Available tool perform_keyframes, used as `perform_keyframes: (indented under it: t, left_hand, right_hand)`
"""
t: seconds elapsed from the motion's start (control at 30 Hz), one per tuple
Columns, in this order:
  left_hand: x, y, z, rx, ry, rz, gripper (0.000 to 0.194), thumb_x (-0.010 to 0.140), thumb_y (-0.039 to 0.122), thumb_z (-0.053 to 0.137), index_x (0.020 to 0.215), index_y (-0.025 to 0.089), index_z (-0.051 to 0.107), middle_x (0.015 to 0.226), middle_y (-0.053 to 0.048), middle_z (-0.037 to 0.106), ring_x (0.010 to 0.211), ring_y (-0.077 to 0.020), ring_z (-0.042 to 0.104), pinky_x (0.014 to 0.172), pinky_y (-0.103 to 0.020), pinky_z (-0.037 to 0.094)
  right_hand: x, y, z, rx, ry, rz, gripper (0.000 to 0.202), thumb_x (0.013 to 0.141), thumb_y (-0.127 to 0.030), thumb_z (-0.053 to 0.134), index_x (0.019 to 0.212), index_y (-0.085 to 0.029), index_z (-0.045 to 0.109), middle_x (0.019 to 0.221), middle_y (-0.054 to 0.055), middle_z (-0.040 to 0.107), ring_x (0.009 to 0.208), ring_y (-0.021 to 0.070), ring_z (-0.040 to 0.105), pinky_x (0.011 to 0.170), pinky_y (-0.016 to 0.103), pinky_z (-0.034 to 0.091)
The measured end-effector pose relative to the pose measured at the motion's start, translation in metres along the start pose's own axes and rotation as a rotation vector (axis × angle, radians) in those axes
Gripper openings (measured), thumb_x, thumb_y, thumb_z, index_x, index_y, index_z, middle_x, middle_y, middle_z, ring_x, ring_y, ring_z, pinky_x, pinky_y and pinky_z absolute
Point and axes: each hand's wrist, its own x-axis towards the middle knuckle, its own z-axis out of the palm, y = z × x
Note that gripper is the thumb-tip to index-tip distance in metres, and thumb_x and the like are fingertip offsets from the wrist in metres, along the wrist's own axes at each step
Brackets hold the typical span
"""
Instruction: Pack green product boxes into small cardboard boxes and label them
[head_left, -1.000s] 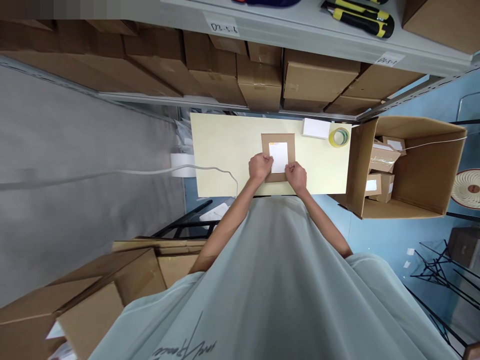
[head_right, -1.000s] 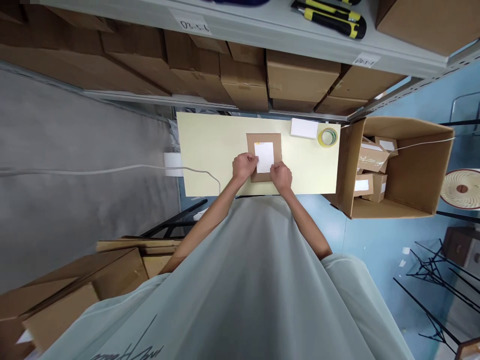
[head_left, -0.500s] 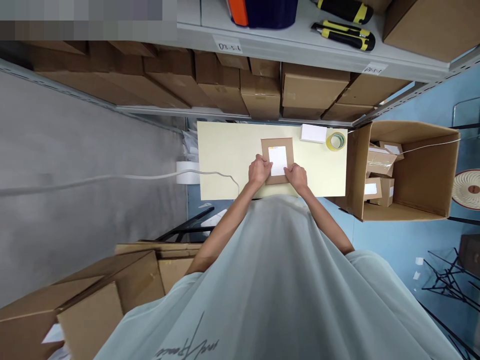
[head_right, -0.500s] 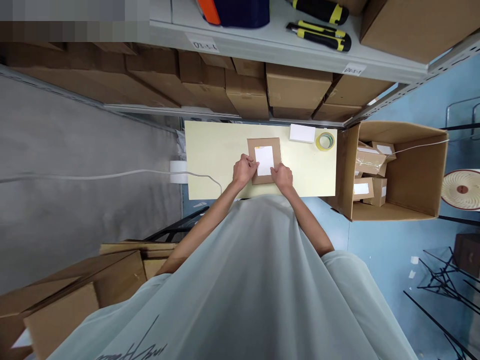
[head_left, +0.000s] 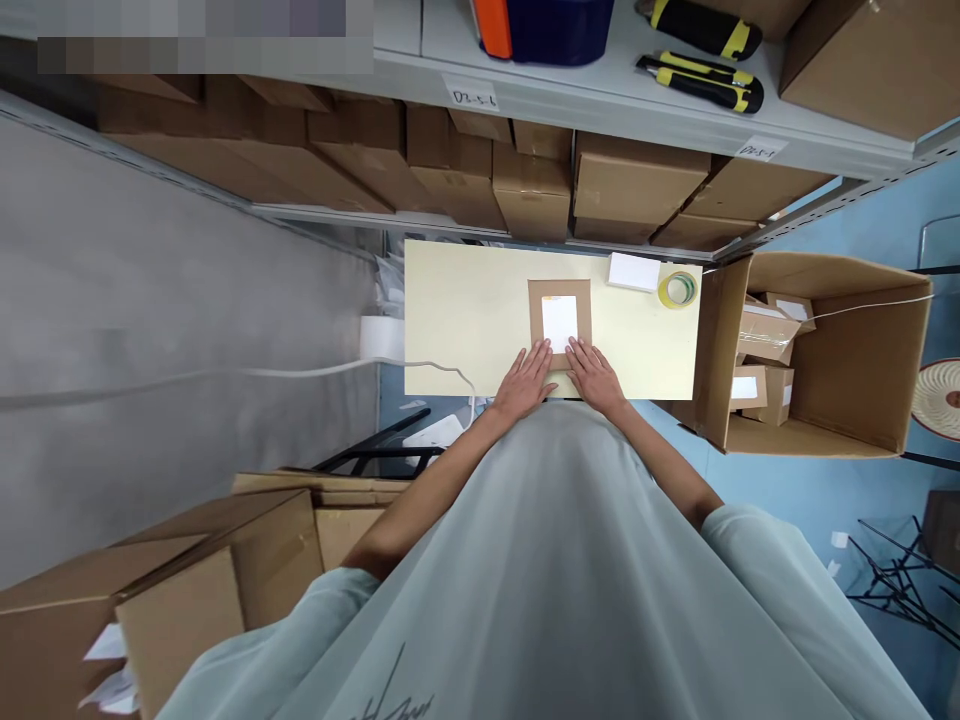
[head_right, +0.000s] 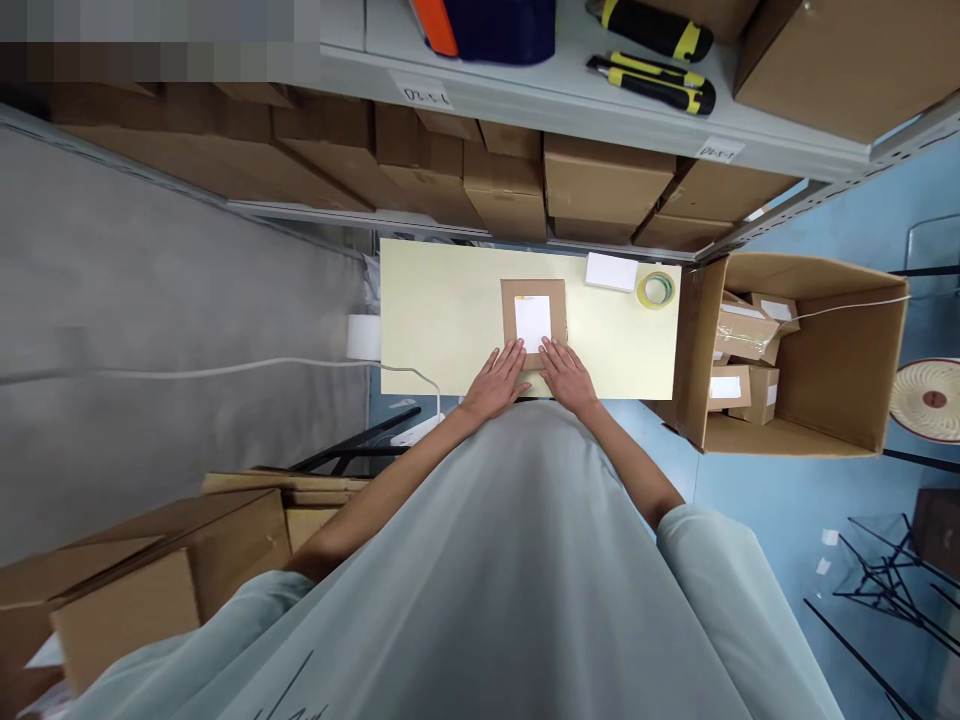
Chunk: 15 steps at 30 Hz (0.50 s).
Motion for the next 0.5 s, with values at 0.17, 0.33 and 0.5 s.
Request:
perform_keyframes:
  t: [0.17, 0.33, 0.5]
  left_hand:
    - [0.023, -0.001, -0.012, -0.041, 0.041, -0.051, 0.074, 0.117, 0.044, 0.027, 0.181, 0.007, 0.033, 0.191, -0.016, 0.023, 0.18, -0.0322, 0.022, 0.143, -0.054, 0.028]
    - [0.076, -0.016, -0.031, -0.058, 0.141, -0.085, 0.078, 0.115, 0.045, 0.033, 0.183, 0.007, 0.028, 0.192, -0.016, 0.018, 0.182, -0.0321, 0.007, 0.148, -0.057, 0.003]
    - [0.099, -0.025, -0.039, -0.069, 0.112, -0.159, 0.083, 0.113, 0.05, 0.039, 0.185, 0.013, 0.024, 0.193, -0.012, 0.018, 0.182, -0.0343, 0.005, 0.147, -0.06, -0.004]
  right_hand:
    - [0.029, 0.0, -0.01, 0.02, 0.037, 0.027, 0.063, 0.12, -0.034, 0.031, 0.177, -0.011, 0.044, 0.188, 0.017, 0.032, 0.177, 0.0344, 0.029, 0.143, 0.06, 0.028]
    - [0.085, 0.013, -0.023, 0.035, 0.113, 0.041, 0.071, 0.118, -0.038, 0.034, 0.182, -0.006, 0.029, 0.192, 0.016, 0.021, 0.181, 0.0324, 0.014, 0.148, 0.057, 0.014]
    - [0.104, 0.018, -0.021, 0.009, 0.118, 0.1, 0.073, 0.118, -0.038, 0.032, 0.182, -0.004, 0.026, 0.192, 0.017, 0.019, 0.181, 0.0296, 0.013, 0.148, 0.054, 0.007]
